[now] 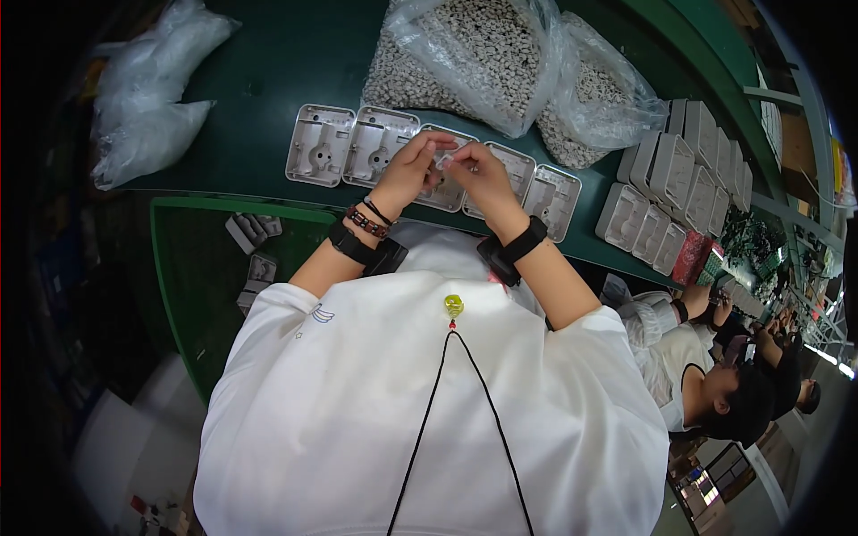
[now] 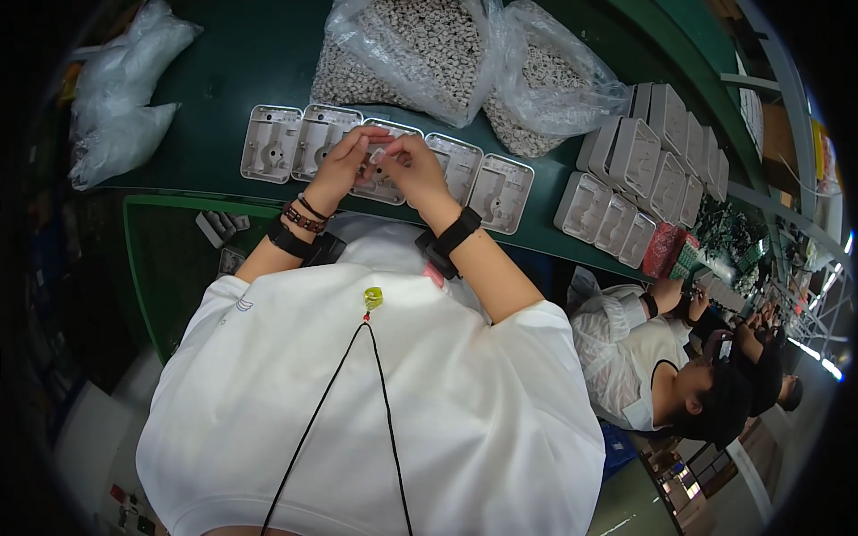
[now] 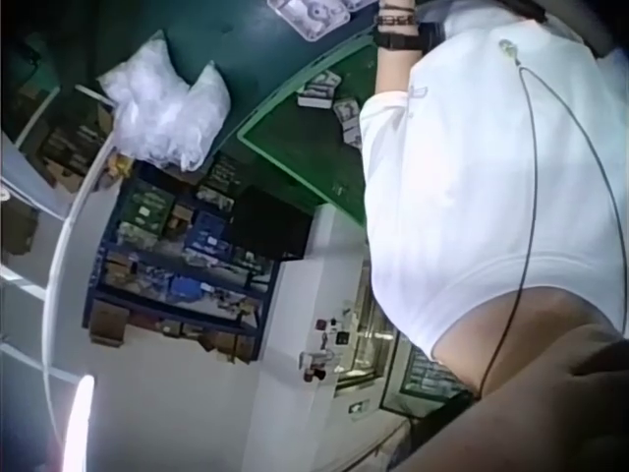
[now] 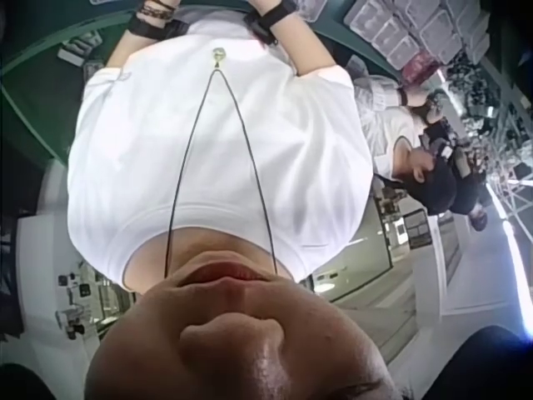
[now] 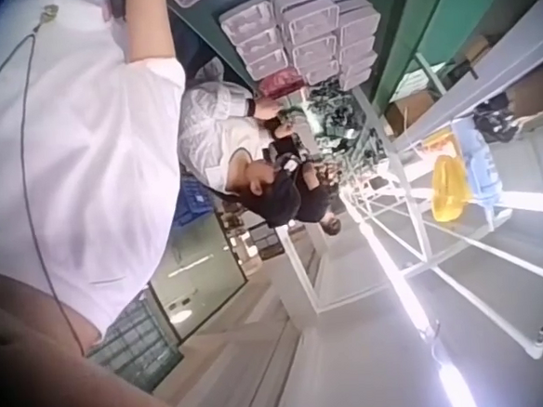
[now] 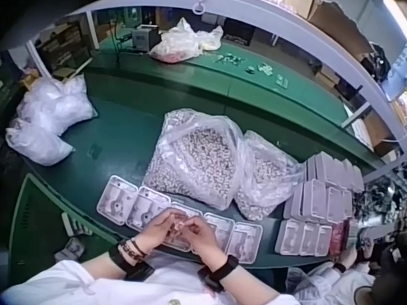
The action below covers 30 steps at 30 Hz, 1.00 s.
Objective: The person retrieves plastic housings from a green crate, places them on a workbench, and inserts small white components into each housing. After filling the housings, the person gathers them and places the assembled units back into the crate.
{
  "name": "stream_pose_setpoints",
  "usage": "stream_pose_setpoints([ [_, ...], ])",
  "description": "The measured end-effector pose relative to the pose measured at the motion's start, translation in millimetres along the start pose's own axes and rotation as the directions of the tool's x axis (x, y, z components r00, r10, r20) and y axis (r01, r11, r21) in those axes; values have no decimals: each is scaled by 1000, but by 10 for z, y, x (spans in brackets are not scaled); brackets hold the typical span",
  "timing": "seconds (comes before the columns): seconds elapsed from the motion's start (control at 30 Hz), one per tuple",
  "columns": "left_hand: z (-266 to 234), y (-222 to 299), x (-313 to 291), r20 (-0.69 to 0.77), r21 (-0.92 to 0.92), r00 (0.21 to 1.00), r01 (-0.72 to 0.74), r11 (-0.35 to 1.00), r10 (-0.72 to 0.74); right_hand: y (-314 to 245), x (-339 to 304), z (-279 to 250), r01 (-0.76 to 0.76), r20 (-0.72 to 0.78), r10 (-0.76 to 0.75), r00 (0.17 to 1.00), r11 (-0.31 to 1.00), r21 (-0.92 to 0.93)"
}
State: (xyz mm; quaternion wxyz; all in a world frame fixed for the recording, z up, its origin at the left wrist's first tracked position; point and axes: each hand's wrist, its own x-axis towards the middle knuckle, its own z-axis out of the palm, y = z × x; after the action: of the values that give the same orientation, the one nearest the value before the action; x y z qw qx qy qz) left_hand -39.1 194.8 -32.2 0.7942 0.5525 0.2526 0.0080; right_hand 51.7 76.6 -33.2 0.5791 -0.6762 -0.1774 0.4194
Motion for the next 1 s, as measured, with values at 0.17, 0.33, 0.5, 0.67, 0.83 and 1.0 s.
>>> stream_pose_setpoints([
  [0.17, -134, -212, 16, 76, 158, 997, 13, 987, -25, -64, 24, 48, -103, -26, 105, 994, 992, 70],
  [0.33, -157, -100, -68, 150, -150, 939, 331, 932, -309, -67, 43, 62, -143, 110, 134, 985, 986, 80],
  [0.5, -214, -112, -50, 120, -109, 946, 313, 943, -300, -180, 27, 75, 38, 115, 10, 993, 912, -408],
  [0.67, -329, -200, 20, 180, -91, 911, 390, 916, -370, -160, 165, -4, 512, 342, -381, 859, 635, -579],
  [0.83, -283, -211, -5, -45, 953, 947, -54, 298, 317, -70, 524, -175, 709, 596, -465, 655, 105, -697],
  [1.0, -297, -159, 32, -124, 968, 981, 87, 233, 147, -26, 867, -180, 778, 701, -419, 577, 21, -628],
])
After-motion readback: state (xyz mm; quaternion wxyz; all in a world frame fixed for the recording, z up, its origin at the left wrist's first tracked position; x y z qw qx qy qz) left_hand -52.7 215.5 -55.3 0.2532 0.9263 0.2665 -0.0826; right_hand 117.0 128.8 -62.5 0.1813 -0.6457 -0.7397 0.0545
